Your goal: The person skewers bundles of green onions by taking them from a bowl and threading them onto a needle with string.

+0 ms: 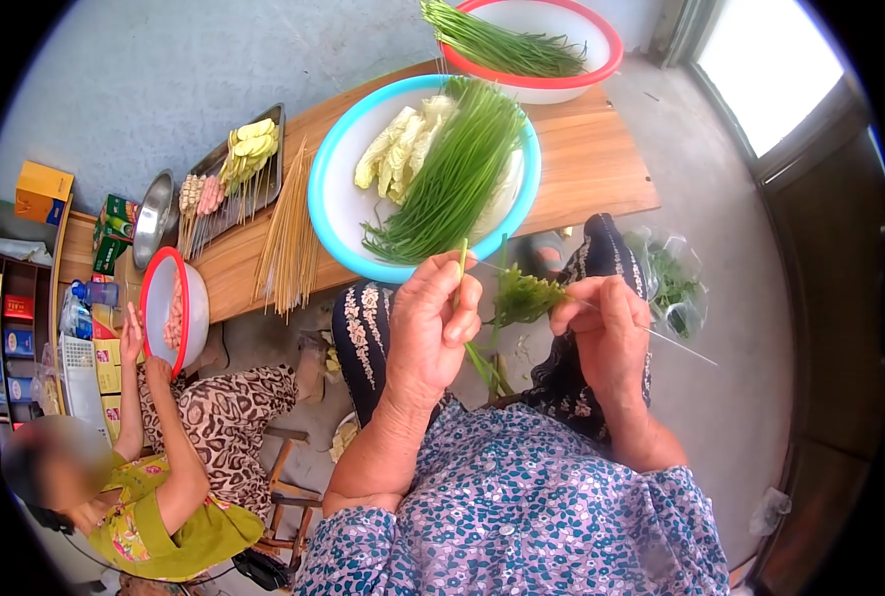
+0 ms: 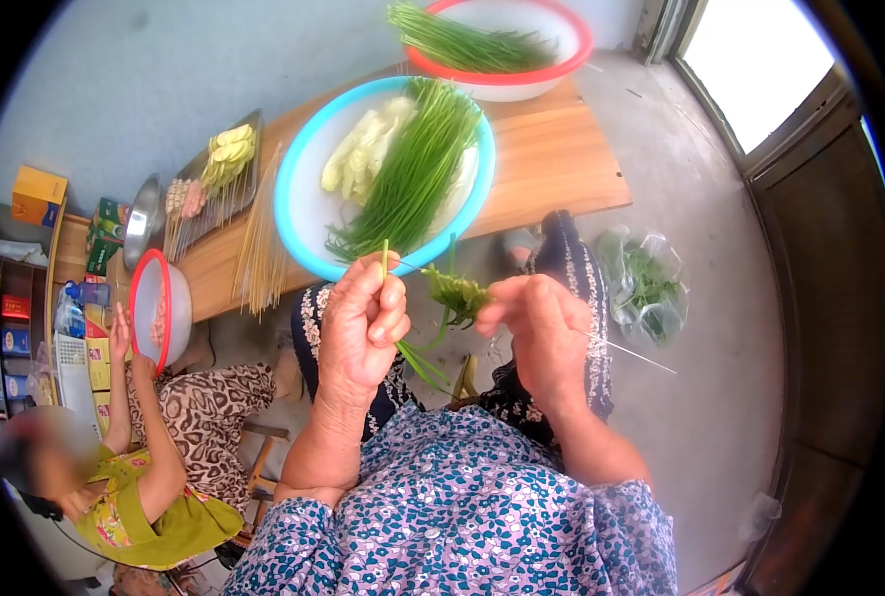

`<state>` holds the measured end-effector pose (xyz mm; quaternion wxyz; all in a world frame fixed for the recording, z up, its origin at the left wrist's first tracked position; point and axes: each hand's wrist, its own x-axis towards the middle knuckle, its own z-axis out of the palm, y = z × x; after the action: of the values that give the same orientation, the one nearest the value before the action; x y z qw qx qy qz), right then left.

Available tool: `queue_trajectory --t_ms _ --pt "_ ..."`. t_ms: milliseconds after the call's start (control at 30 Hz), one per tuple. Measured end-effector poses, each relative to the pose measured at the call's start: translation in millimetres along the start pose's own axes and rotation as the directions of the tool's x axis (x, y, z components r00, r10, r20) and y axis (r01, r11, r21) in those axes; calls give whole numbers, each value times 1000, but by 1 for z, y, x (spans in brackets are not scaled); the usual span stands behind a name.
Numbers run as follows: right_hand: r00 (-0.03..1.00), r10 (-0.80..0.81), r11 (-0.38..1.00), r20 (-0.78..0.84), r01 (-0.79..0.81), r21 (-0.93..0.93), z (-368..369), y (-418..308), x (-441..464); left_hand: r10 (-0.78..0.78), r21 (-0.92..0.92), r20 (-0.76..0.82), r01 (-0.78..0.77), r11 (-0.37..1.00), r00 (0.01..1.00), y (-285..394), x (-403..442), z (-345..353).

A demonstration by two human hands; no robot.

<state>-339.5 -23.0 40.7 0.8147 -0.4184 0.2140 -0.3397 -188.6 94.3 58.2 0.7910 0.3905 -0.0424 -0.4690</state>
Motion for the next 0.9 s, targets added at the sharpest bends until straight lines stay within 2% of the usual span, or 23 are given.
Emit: queue_trajectory --t_ms 133,200,333,400,433,500,533,600,800,833,900 --pt "1000 23 997 -4 -22 70 -1 4 4 -21 -21 22 22 1000 1000 -1 -1 0" --pt "999 36 995 -12 -35 96 0 4 4 -63 -109 64 70 992 996 0 1 -2" --pt "1000 22 994 -8 -21 105 -3 3 5 -37 -122 68 45 992 997 -6 -1 0" --pt "999 40 991 -2 -39 131 -6 3 5 80 56 24 -81 995 997 -8 -5 7" --pt "999 40 991 1 -40 131 -7 4 4 82 56 24 -83 995 996 -9 -7 9" --pt "994 108 978 -13 -104 181 -11 6 5 305 423 -2 -275 863 952 -10 -11 12" --pt "994 108 978 -11 -104 182 -13 8 7 306 424 -3 -276 862 952 -11 -13 15" --pt "983 186 942 12 -181 282 -16 10 10 417 581 -8 -335 742 909 -12 -17 20" --pt "953 297 830 62 -289 477 -25 18 14 453 568 -9 -368 736 892 -18 -19 22" --pt "953 296 830 63 -289 477 -25 18 14 453 568 -8 -369 736 891 -18 -19 22" --pt "979 199 902 38 -198 384 -25 16 10 445 593 -28 -343 728 895 -16 -21 22"
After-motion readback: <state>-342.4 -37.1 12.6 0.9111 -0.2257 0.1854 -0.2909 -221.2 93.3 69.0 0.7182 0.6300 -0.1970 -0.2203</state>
